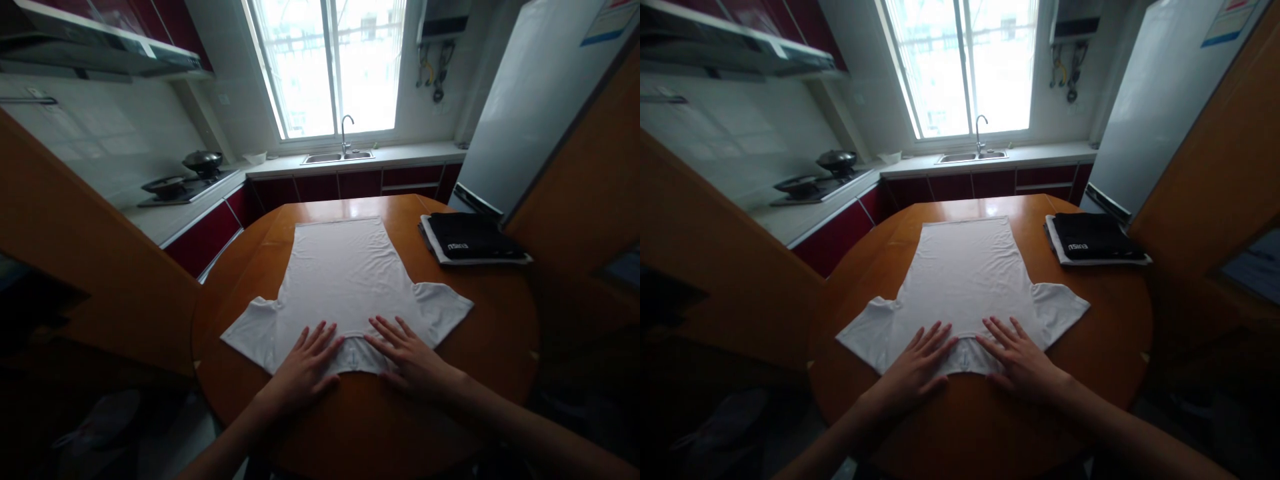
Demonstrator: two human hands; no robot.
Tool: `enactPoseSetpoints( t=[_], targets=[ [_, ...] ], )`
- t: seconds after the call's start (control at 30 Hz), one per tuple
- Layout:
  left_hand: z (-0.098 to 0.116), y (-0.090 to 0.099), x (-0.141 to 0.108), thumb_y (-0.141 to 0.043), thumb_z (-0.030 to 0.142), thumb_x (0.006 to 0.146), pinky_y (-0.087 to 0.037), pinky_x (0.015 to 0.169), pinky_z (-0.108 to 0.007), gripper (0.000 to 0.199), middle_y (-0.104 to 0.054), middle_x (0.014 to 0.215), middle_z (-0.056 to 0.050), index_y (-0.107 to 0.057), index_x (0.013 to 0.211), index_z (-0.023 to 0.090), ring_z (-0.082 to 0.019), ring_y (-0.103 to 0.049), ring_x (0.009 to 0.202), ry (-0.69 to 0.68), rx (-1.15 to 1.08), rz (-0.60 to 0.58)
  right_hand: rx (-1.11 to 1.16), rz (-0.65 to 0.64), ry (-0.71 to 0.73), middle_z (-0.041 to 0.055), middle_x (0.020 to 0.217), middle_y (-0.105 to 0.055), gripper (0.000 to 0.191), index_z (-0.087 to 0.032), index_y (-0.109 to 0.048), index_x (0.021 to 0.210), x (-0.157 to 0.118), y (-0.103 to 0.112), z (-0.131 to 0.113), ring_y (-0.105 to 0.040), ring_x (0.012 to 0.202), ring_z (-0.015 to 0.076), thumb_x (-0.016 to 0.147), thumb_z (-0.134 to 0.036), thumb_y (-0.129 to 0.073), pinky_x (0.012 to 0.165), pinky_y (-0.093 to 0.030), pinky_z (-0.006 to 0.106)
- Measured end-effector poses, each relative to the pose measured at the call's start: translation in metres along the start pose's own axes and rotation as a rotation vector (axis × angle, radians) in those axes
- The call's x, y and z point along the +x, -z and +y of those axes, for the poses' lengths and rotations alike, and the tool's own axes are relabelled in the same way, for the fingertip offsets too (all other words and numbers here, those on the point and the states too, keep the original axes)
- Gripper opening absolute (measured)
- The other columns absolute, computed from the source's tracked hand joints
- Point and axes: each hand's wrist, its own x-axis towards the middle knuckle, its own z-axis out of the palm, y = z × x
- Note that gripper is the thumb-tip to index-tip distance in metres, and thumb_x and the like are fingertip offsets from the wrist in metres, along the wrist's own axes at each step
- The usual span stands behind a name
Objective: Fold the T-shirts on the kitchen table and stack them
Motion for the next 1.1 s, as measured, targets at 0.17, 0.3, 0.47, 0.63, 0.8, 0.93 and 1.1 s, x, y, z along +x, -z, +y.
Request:
enactPoseSetpoints(
  t=[0.17, 0.3, 0.47, 0.63, 0.8, 0.93, 1.1],
  targets=[
    [0.000, 0.012, 0.007, -0.046, 0.057, 0.098, -0.023, 0.119, -0.059, 0.069, -0.018, 0.166, -0.005, -0.018, 0.158, 0.037, -0.034, -0.020, 0.152, -0.040, -0.040, -0.038, 0.034, 0.084, -0.016, 0.0082, 0.162, -0.031, 0.061, -0.030, -0.040, 0.153, 0.000, -0.001, 0.008, -0.028, 0.149, 0.0293, 0.097, -0.048, -0.050, 0.122, -0.018, 0.054],
    [0.005, 0.036, 0.043, -0.043, 0.050, 0.102, -0.023, 0.121, -0.052, 0.061, -0.029, 0.163, -0.005, -0.025, 0.158, 0.033, -0.027, -0.024, 0.151, -0.055, -0.110, 0.036, -0.032, 0.469, -0.359, 0.0128, 0.144, -0.056, 0.047, -0.019, -0.057, 0.140, 0.004, 0.022, 0.060, -0.051, 0.130, 0.0288, 0.098, -0.035, -0.043, 0.112, -0.038, 0.046],
    [0.033, 0.043, 0.127, -0.044, 0.044, 0.102, -0.024, 0.121, -0.050, 0.055, -0.036, 0.160, -0.009, -0.037, 0.154, 0.026, -0.026, -0.027, 0.150, -0.147, -0.200, 0.051, -0.228, 0.544, -0.818, 0.0205, 0.131, -0.060, 0.044, -0.011, -0.063, 0.128, -0.007, 0.052, 0.131, -0.054, 0.118, 0.0349, 0.095, -0.031, -0.042, 0.098, -0.045, 0.048],
    [0.060, 0.013, 0.203, -0.042, 0.044, 0.102, -0.024, 0.121, -0.050, 0.057, -0.036, 0.159, -0.013, -0.037, 0.153, 0.019, -0.028, -0.028, 0.150, -0.189, -0.233, 0.082, -0.242, 0.321, -1.038, 0.0221, 0.112, -0.066, 0.038, -0.013, -0.070, 0.106, -0.023, 0.061, 0.152, -0.063, 0.103, 0.0351, 0.094, -0.043, -0.050, 0.082, -0.048, 0.044],
    [0.066, -0.022, 0.224, -0.038, 0.059, 0.100, -0.017, 0.121, -0.058, 0.071, -0.026, 0.163, -0.016, -0.029, 0.156, 0.017, -0.033, -0.021, 0.151, -0.208, -0.180, 0.091, -0.020, 0.284, -1.064, 0.0150, 0.095, -0.073, 0.026, -0.017, -0.071, 0.089, -0.027, 0.064, 0.163, -0.068, 0.088, 0.0297, 0.082, -0.041, -0.067, 0.072, -0.048, 0.036],
    [0.063, -0.032, 0.222, -0.035, 0.060, 0.100, -0.014, 0.121, -0.058, 0.069, -0.028, 0.162, -0.016, -0.031, 0.156, 0.019, -0.033, -0.021, 0.151, -0.231, -0.167, 0.099, 0.275, 0.331, -1.035, 0.0118, 0.084, -0.074, 0.014, -0.013, -0.072, 0.081, -0.029, 0.068, 0.174, -0.069, 0.079, 0.0254, 0.072, -0.024, -0.072, 0.065, -0.047, 0.029],
    [0.065, -0.027, 0.225, -0.044, 0.050, 0.100, -0.023, 0.120, -0.053, 0.059, -0.040, 0.157, -0.014, -0.042, 0.150, 0.020, -0.031, -0.032, 0.147, -0.201, -0.315, 0.193, 0.539, 0.454, -0.909, 0.0110, 0.086, -0.076, 0.020, -0.010, -0.074, 0.087, -0.023, 0.084, 0.158, -0.068, 0.075, 0.0212, 0.070, -0.018, -0.068, 0.063, -0.050, 0.026]
  ],
)
